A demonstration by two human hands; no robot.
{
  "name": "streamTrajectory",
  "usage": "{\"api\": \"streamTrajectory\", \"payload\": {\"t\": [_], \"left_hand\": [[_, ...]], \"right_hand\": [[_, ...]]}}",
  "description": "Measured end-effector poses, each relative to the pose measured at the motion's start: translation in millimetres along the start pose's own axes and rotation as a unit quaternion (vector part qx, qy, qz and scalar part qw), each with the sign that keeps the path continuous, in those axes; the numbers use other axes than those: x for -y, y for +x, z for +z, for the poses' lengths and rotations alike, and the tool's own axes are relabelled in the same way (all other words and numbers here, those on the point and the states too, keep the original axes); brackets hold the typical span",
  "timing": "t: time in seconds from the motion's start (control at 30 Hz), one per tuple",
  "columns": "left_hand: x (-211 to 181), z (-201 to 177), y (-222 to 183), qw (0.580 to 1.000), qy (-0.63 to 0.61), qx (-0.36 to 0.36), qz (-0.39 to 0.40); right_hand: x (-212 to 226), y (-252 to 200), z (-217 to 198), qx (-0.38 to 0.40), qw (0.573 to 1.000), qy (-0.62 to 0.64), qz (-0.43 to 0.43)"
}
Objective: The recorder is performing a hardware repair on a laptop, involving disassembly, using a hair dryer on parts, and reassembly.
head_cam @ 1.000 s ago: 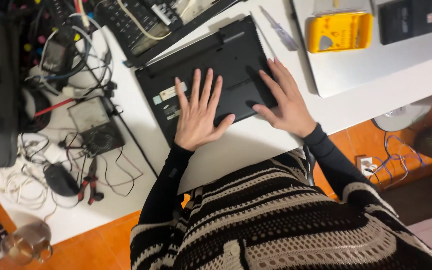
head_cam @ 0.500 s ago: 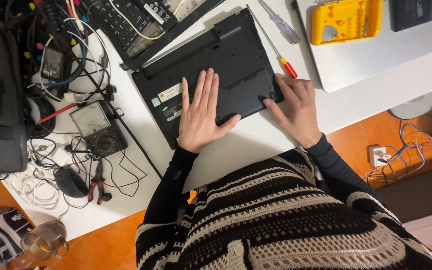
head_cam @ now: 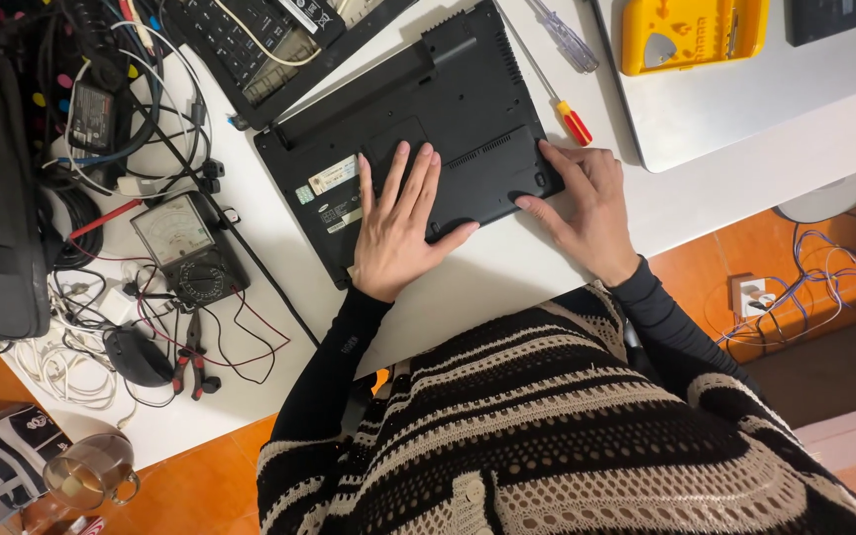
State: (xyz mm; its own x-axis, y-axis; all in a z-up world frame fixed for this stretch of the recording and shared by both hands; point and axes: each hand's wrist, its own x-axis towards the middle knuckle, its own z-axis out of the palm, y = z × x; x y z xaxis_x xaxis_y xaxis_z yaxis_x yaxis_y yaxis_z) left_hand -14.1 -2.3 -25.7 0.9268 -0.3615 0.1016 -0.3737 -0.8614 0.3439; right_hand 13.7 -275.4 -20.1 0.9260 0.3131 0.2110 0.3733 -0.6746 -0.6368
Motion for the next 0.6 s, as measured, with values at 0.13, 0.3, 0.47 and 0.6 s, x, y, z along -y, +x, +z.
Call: {"api": "streamTrajectory", "payload": {"t": [0.13,0.3,0.47,0.6], "left_hand": [[3.8,5.3,-0.1,1.0,-0.008,-0.017,0.009],[5.6,6.3,1.0,0.999,-0.019,-0.03,0.025],[2.7,-0.1,3.0,1.0,-0.005,-0.008,0.019],[6.2,4.5,0.5,0.999,-0.023,-0.022,0.029]], "right_hand": [[-1.9,2.5,0.4,0.011,0.999,0.015,0.028],[-4.7,3.4,1.2,0.023,0.998,0.03,0.041],[-3.0,3.9,0.6,0.028,0.999,0.034,0.016],[-2.5,6.1,-1.5,0.022,0.999,0.027,0.007]]}}
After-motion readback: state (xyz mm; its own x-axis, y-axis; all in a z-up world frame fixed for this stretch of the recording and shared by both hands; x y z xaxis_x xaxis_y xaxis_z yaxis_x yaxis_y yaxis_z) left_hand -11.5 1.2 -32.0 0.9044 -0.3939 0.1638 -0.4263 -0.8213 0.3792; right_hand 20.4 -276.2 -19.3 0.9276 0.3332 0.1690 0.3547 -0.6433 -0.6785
